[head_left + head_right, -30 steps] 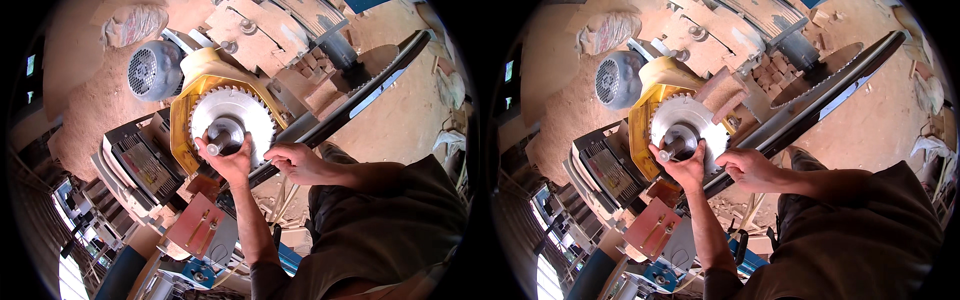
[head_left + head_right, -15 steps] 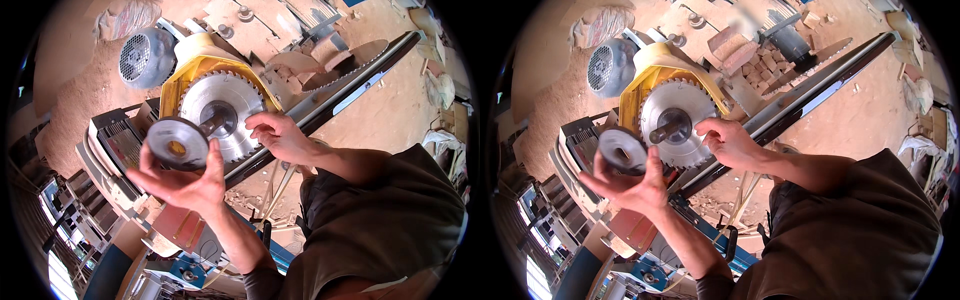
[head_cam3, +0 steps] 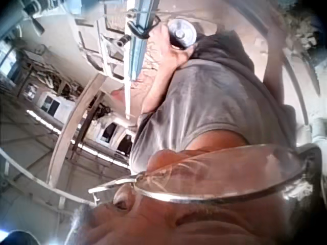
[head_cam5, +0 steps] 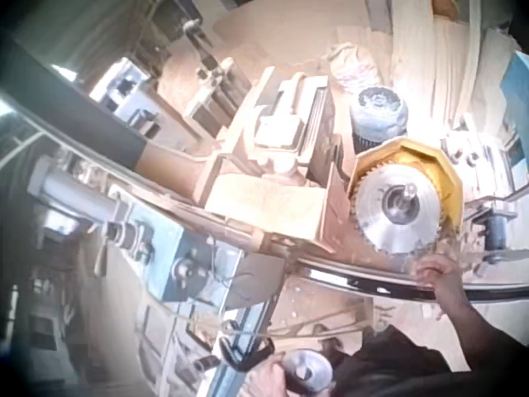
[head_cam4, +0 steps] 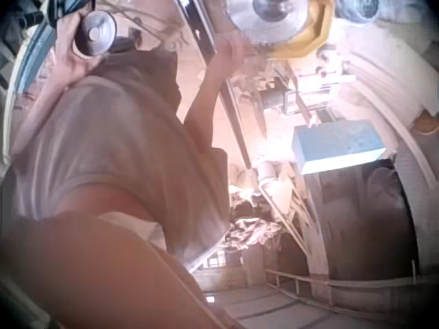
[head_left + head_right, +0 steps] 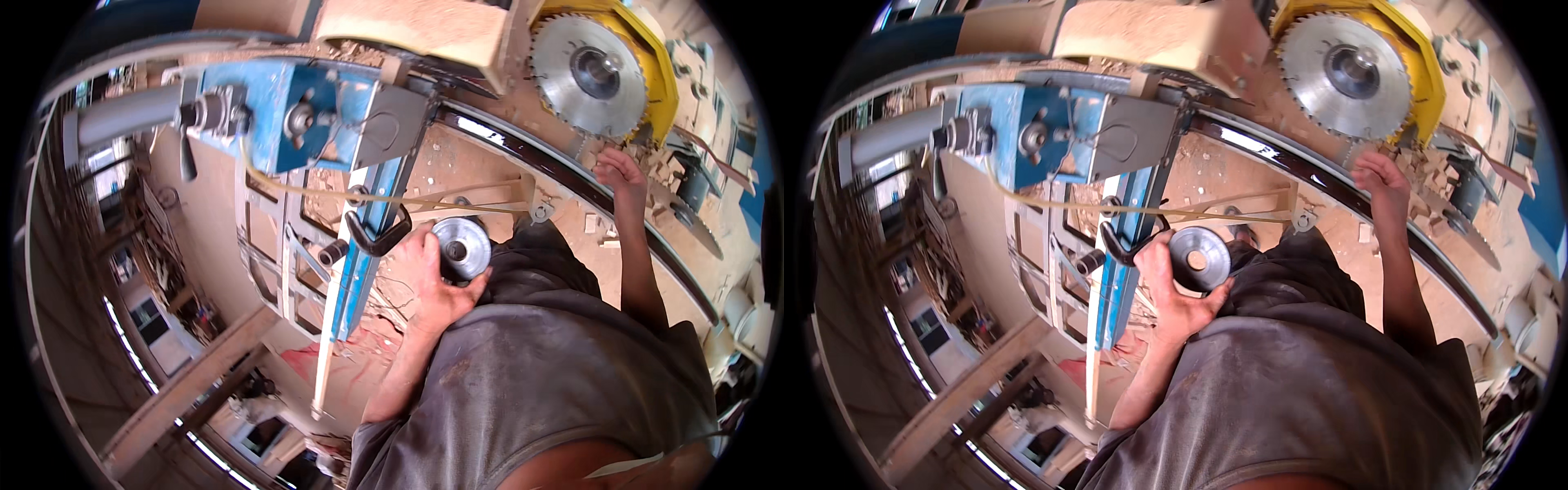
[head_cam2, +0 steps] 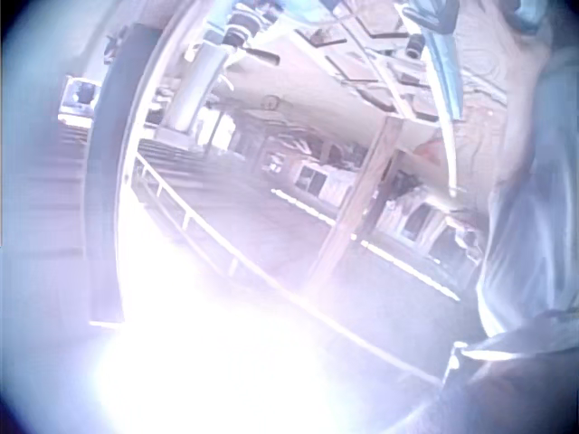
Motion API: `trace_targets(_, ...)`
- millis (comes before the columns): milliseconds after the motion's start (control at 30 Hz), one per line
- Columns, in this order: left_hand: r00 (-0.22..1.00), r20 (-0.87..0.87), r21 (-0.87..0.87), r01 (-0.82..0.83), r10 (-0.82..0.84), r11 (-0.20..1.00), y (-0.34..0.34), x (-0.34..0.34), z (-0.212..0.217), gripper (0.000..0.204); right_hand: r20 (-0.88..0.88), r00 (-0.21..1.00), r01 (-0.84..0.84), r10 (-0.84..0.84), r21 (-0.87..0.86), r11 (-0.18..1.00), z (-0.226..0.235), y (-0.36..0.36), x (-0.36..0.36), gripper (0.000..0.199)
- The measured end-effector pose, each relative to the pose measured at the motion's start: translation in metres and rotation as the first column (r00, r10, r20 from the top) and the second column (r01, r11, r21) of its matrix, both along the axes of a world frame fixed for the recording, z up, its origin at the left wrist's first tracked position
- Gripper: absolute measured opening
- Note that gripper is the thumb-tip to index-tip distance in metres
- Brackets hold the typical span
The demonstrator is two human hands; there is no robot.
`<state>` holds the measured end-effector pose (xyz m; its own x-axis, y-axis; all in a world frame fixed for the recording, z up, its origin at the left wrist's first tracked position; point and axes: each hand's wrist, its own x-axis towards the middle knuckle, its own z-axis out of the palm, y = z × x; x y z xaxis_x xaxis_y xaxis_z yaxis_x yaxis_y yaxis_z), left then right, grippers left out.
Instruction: The person removes a sandal, then uses a wrench to loosen and remove a circular saw blade from a woodworking machine. They handle the blade and a metal washer, then reinstall the blade and tighten it back into place.
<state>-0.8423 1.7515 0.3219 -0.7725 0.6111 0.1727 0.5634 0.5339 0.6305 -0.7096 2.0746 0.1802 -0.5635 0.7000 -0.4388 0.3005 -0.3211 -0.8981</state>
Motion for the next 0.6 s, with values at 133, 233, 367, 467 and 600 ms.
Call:
trace_targets(133,0.898,-0.040,-0.212,-0.437,0.439,0.874,-0.100,0.025,0.013,0.106,0.008,0.988,-0.156,0.156,0.026,0.987,0.003,-0.005,-0.011,0.030)
trace_targets(233,0.771,-0.194,-0.263,-0.636,0.607,0.725,-0.177,0.037,0.014,0.122,0.016,0.969,-0.248,0.248,0.048,0.967,0.020,-0.014,-0.038,0.030)
trace_targets(367,0.441,-0.189,-0.123,-0.897,0.877,0.424,-0.286,0.052,-0.029,0.123,0.002,0.948,-0.317,0.318,0.049,0.947,0.042,-0.034,-0.072,0.030)
trace_targets(467,0.298,-0.149,-0.172,-0.947,0.943,0.272,-0.342,0.037,-0.059,0.121,0.004,0.926,-0.377,0.378,0.093,0.922,0.060,-0.054,-0.090,0.029)
trace_targets(600,0.431,0.169,0.004,-0.900,0.886,0.437,-0.406,0.023,-0.122,0.113,0.075,0.901,-0.433,0.427,0.173,0.884,0.080,-0.065,-0.091,0.027)
